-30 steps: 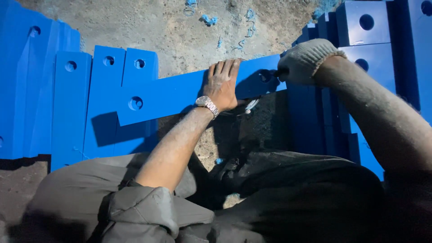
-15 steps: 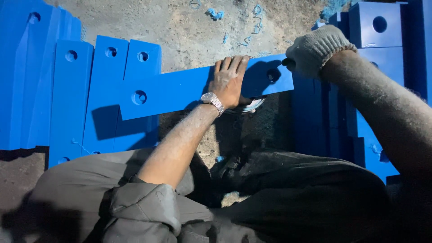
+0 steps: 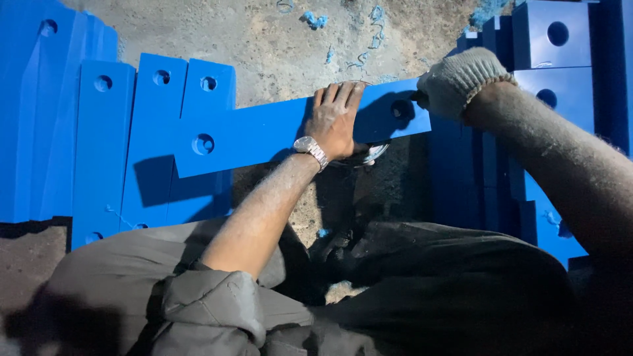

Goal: Using a manual deburring tool to remove excess material and smooth the edges and holes of blue industrial plastic parts.

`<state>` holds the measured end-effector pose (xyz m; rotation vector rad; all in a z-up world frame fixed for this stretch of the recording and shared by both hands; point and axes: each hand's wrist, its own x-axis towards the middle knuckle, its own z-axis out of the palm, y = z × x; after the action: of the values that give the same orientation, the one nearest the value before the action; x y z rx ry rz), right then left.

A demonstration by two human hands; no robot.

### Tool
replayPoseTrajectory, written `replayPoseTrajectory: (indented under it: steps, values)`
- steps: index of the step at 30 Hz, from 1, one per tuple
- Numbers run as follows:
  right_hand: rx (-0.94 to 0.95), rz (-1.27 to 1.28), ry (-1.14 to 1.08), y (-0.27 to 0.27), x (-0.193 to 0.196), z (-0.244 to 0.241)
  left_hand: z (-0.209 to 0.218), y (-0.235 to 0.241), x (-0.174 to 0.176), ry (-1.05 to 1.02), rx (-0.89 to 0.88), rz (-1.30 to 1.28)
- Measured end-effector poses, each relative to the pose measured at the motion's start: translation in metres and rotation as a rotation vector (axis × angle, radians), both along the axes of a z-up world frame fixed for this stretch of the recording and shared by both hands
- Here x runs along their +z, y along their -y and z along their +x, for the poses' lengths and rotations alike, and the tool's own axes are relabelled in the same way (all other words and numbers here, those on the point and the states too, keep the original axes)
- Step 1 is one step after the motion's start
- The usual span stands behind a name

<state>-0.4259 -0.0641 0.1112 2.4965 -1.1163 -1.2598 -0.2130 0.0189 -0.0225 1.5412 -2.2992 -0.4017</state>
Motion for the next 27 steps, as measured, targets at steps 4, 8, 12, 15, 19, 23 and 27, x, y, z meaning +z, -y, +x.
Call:
replayPoseTrajectory:
  steps: [4,8,12,15,19,23,27]
  values:
    - [-0.16,0.072,0.106,-0.011,0.008,-0.001,0.005,-0.003,0.011,-0.02,0.014,0.05]
    - [-0.346,0.175,-0.01,-0.021,0.005,0.003,0.005,-0.004,0.022,-0.099,0.013,0.075]
    - [-0.404,0.24,-0.046,-0.034,-0.001,0.007,0.002,-0.005,0.007,-0.093,0.022,0.065]
    - [-0.355,0.226,-0.013,-0.047,0.003,0.027,0.0,-0.004,-0.005,-0.032,0.035,0.002]
    - [-0.312,0.157,0.043,-0.051,0.006,0.065,-0.005,0.001,-0.036,0.003,0.062,-0.168]
    - [-0.266,0.224,0.055,-0.026,-0.004,0.073,0.006,-0.004,0.016,-0.115,-0.011,0.008]
    - [-0.366,0.237,0.055,0.012,-0.033,0.052,0.006,-0.004,0.016,-0.084,-0.026,-0.006]
